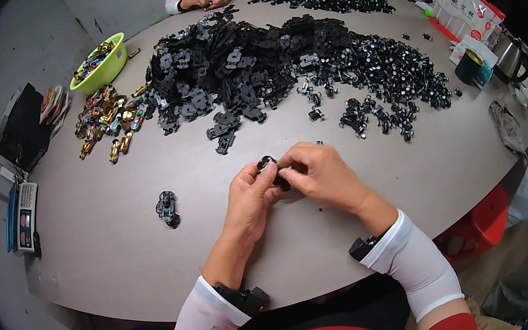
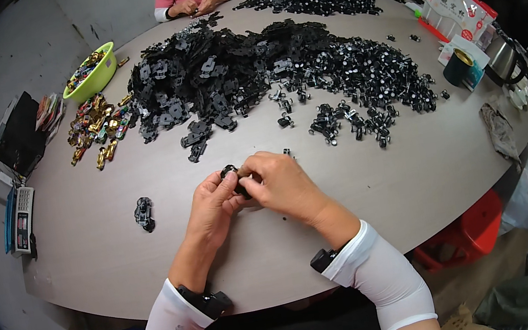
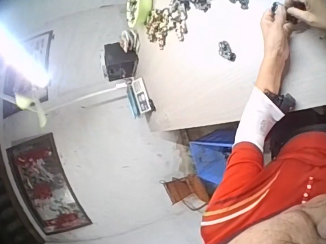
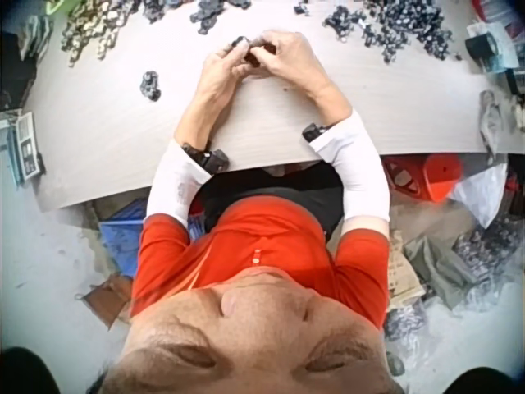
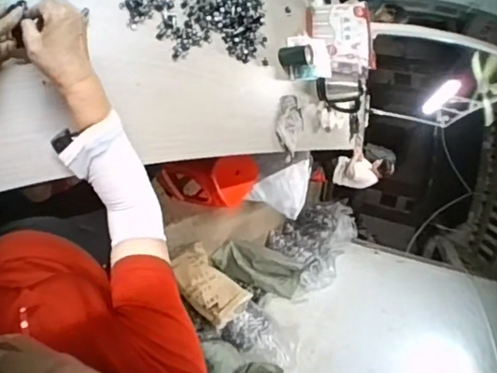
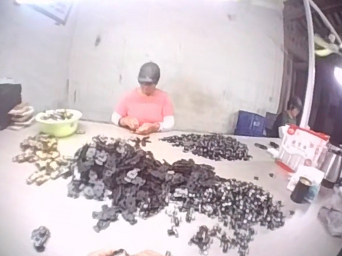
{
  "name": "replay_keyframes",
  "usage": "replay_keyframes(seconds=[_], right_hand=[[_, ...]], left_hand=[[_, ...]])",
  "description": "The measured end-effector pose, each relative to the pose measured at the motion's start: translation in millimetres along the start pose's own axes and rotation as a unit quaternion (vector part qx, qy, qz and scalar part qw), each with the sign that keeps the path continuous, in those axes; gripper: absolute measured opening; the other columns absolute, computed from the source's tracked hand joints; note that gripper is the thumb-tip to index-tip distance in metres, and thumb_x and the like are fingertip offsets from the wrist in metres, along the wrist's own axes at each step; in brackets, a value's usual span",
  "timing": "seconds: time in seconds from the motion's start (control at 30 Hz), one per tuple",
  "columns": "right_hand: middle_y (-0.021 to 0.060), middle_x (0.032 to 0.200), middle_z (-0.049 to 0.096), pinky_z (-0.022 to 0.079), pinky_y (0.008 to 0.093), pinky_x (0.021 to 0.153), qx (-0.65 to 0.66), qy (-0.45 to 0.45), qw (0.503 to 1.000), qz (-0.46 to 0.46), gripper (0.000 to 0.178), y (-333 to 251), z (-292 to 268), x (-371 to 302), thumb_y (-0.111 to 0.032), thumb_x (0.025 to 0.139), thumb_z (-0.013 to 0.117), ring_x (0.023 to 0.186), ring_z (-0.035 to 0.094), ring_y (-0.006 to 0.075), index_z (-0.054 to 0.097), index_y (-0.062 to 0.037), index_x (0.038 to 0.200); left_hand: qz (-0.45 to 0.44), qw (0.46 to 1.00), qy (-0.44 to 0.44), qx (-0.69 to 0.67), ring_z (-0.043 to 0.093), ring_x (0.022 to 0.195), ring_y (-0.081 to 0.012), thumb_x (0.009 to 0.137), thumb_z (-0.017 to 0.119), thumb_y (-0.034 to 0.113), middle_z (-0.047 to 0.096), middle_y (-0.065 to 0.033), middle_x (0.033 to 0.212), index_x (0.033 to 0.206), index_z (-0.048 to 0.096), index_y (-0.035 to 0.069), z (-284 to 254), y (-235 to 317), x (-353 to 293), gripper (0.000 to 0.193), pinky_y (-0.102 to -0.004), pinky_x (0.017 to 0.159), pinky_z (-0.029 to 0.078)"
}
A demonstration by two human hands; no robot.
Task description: The person assembles small black lock mechanisms by hand at a table. They pick up lock bodies and pins from a large pile, insert the pins into the bodies, and place the finished units into a separate pile. The process is repetitive and involves handling multiple small components.
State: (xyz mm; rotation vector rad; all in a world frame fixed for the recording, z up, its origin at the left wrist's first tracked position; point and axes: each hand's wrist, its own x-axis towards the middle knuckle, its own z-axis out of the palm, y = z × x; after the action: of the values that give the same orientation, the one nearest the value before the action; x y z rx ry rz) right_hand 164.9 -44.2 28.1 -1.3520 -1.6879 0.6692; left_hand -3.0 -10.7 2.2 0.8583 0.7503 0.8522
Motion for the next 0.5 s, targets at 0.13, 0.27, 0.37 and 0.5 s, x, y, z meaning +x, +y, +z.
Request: replay_keyframes(seconds=[0.13, 0.27, 0.37, 0.5], right_hand=[[0.0153, 0.086, 0.067, 0.053, 0.0385, 0.073, -0.105, 0.111, 0.988, 0.010, 0.013, 35.5, -25.0, 11.7, -0.008, 0.081, 0.067, 0.076, 0.066, 0.0323, 0.069, -0.0003, 0.092], [0.0156, 0.097, 0.061, 0.051, 0.0420, 0.083, -0.285, 0.113, 0.952, -0.026, 0.025, 54.9, -43.4, 30.5, -0.002, 0.082, 0.064, 0.096, 0.061, 0.0331, 0.066, -0.0027, 0.106], [0.0155, 0.095, 0.058, 0.050, 0.0433, 0.083, -0.340, 0.091, 0.934, -0.063, 0.018, 64.1, -40.0, 43.0, -0.002, 0.082, 0.063, 0.095, 0.060, 0.0346, 0.065, -0.0023, 0.100], [0.0158, 0.094, 0.058, 0.050, 0.0446, 0.079, -0.313, 0.083, 0.945, -0.036, 0.010, 73.7, -39.2, 44.8, -0.003, 0.081, 0.066, 0.093, 0.060, 0.0360, 0.058, -0.0008, 0.087]], left_hand=[[0.028, 0.998, 0.051, 0.026, 0.065, 0.075, -0.0127, 0.096, 0.062, 0.018, 0.066, -0.0057, 0.089, 0.102, 0.059, 0.001, -7.1, 2.4, 2.2, 0.017, -0.0286, 0.069, 0.056], [0.018, 0.998, 0.047, 0.029, 0.064, 0.071, -0.0117, 0.095, 0.064, 0.019, 0.065, -0.0035, 0.086, 0.099, 0.059, 0.003, -6.8, 1.8, 5.8, 0.017, -0.0282, 0.066, 0.056], [0.016, 0.999, 0.045, 0.014, 0.064, 0.073, -0.0115, 0.096, 0.064, 0.020, 0.065, -0.0029, 0.086, 0.100, 0.059, 0.004, -6.0, 1.8, 7.1, 0.017, -0.0287, 0.068, 0.056], [0.006, 0.999, 0.047, -0.011, 0.064, 0.075, -0.0117, 0.097, 0.063, 0.022, 0.065, -0.0027, 0.086, 0.101, 0.059, 0.005, -7.1, 2.0, 9.2, 0.018, -0.0296, 0.070, 0.056]])
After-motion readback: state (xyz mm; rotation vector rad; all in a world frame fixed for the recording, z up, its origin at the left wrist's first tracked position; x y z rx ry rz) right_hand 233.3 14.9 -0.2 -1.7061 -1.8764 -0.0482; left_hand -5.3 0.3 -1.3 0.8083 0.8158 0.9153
